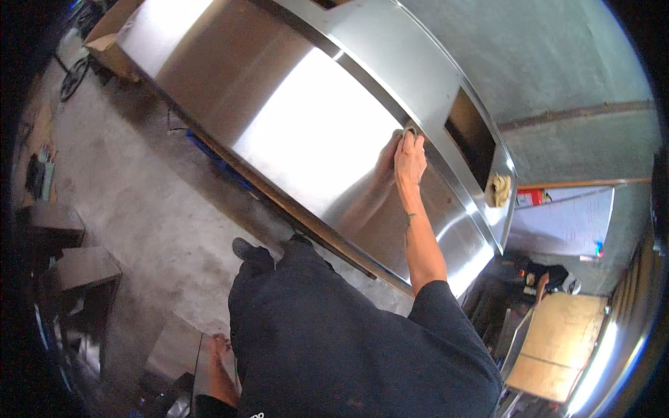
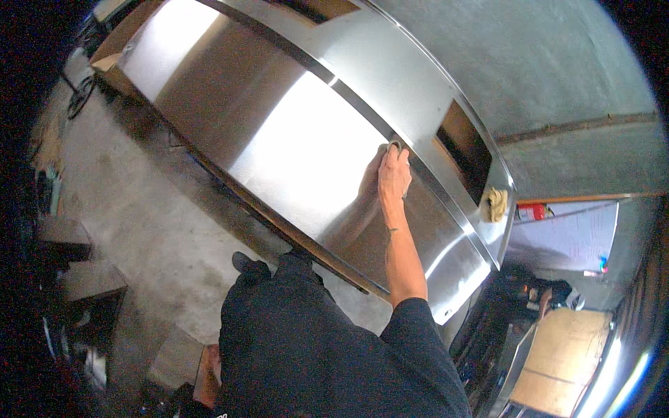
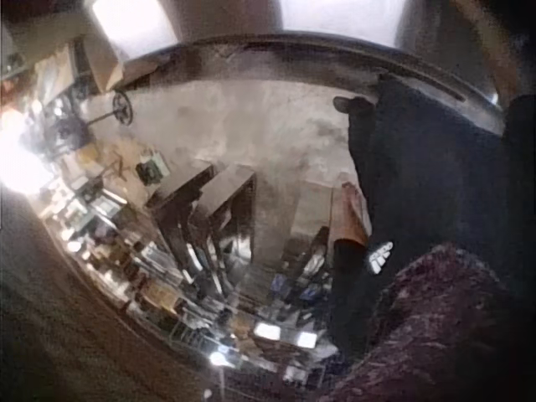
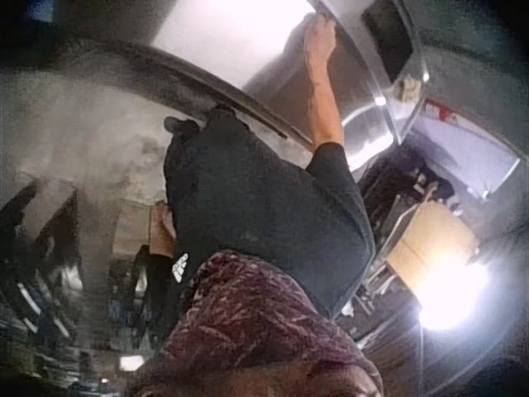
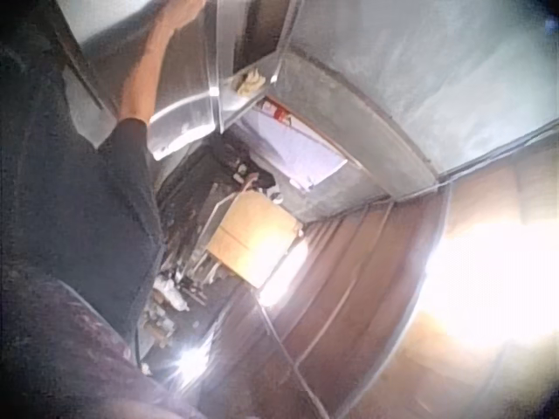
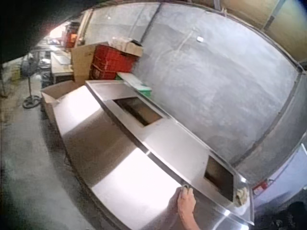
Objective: The person wets a cloth in a bucket, then wipes a large stainless steel surface with the wet cloth. They switch to a dry cloth and continue wiping the same surface, moving around it to cover different areas.
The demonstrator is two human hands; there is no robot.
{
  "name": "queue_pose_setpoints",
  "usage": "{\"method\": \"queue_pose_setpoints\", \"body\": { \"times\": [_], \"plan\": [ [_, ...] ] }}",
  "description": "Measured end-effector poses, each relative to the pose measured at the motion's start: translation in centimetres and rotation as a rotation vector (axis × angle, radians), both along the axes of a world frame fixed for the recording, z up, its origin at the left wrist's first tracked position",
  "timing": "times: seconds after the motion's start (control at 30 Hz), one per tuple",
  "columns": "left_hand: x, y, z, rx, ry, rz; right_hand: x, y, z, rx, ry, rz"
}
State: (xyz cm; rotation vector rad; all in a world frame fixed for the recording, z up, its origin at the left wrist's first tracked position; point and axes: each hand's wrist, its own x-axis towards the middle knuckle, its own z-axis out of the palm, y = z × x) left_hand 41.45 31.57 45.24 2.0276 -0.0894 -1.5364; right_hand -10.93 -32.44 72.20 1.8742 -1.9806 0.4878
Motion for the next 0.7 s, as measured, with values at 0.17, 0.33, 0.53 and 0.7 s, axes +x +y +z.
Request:
{"method": "queue_pose_setpoints", "body": {
  "times": [0.17, 0.33, 0.53, 0.7],
  "plan": [
    [-4.4, 1.4, 0.1, -0.160, 0.057, 0.172, 9.7, -8.5, -0.1, 0.006, 0.046, 0.171],
    [-3.7, -1.4, -0.4, -0.137, -0.008, 0.180, 18.4, -15.8, -0.4, -0.017, 0.021, 0.268],
    [-1.7, -4.4, 1.4, -0.114, -0.054, 0.216, 27.0, -21.8, 0.2, -0.001, 0.016, 0.380],
    [2.2, -8.5, 3.2, 0.003, -0.069, 0.179, 34.5, -27.7, 0.1, -0.044, 0.046, 0.446]
  ]
}}
